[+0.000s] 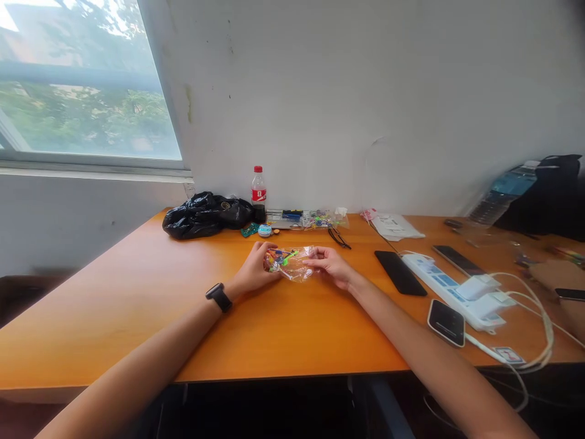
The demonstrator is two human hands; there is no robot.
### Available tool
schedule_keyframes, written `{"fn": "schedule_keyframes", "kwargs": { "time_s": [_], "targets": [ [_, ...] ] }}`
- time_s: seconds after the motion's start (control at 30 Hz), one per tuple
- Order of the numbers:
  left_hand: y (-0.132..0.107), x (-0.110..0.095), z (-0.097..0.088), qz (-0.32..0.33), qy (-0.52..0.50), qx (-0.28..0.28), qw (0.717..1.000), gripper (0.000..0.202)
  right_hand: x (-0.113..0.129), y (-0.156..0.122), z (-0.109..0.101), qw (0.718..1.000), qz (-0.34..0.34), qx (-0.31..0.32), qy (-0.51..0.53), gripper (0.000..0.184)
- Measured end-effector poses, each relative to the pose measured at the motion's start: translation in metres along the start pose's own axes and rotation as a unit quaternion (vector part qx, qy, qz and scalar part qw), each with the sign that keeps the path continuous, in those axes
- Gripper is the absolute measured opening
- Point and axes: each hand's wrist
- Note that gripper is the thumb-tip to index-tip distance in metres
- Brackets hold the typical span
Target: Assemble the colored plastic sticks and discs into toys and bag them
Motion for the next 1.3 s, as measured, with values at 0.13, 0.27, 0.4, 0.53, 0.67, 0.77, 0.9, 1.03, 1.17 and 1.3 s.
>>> {"fn": "schedule_keyframes", "kwargs": {
  "time_s": [0.13,0.27,0.4,0.53,0.67,0.77,0.9,1.03,1.17,1.3],
  "targets": [
    [0.005,-0.001,-0.003,-0.147,-0.206,0.041,0.967,0.097,-0.003,0.0,-0.004,1.0,0.011,-0.007,0.002,0.053],
    [0.009,-0.008,-0.006,-0.217,-0.359,0.014,0.908,0.071,-0.006,-0.002,-0.003,0.999,0.051,-0.007,0.016,0.063],
    [0.01,-0.012,-0.012,-0.235,-0.362,-0.025,0.901,0.052,-0.008,-0.003,-0.002,0.998,0.045,0.045,-0.01,0.05],
    [0.01,-0.012,-0.019,-0.263,-0.306,-0.034,0.914,0.06,-0.007,-0.004,-0.001,0.997,0.028,0.066,-0.032,0.05],
    [0.011,-0.006,-0.018,-0.249,-0.315,-0.036,0.915,0.059,-0.006,-0.005,0.0,0.999,0.005,0.047,-0.021,0.047],
    [0.013,-0.006,-0.018,-0.174,-0.345,-0.049,0.921,0.052,-0.008,-0.002,-0.002,1.0,0.016,0.023,-0.013,0.052],
    [0.014,-0.024,-0.026,-0.049,-0.324,-0.066,0.942,0.043,-0.012,0.001,-0.003,0.999,0.016,0.01,-0.028,0.063],
    [0.015,-0.051,-0.033,0.029,-0.235,-0.054,0.97,0.036,-0.017,-0.001,0.0,0.997,-0.019,0.057,-0.056,0.06],
    [0.018,-0.054,-0.027,-0.035,-0.141,-0.06,0.988,0.051,-0.021,-0.001,0.003,0.992,-0.041,0.088,-0.081,0.059],
    [0.025,-0.041,-0.025,-0.109,-0.129,0.001,0.986,0.044,-0.023,0.0,0.003,0.989,-0.059,0.084,-0.107,0.059]
  ]
}}
Point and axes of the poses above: each hand's wrist, its own y-axis towards the middle knuckle, its own z-axis out of the palm, x = y × z, and after that the axes turned 9 degrees about -z, right-handed
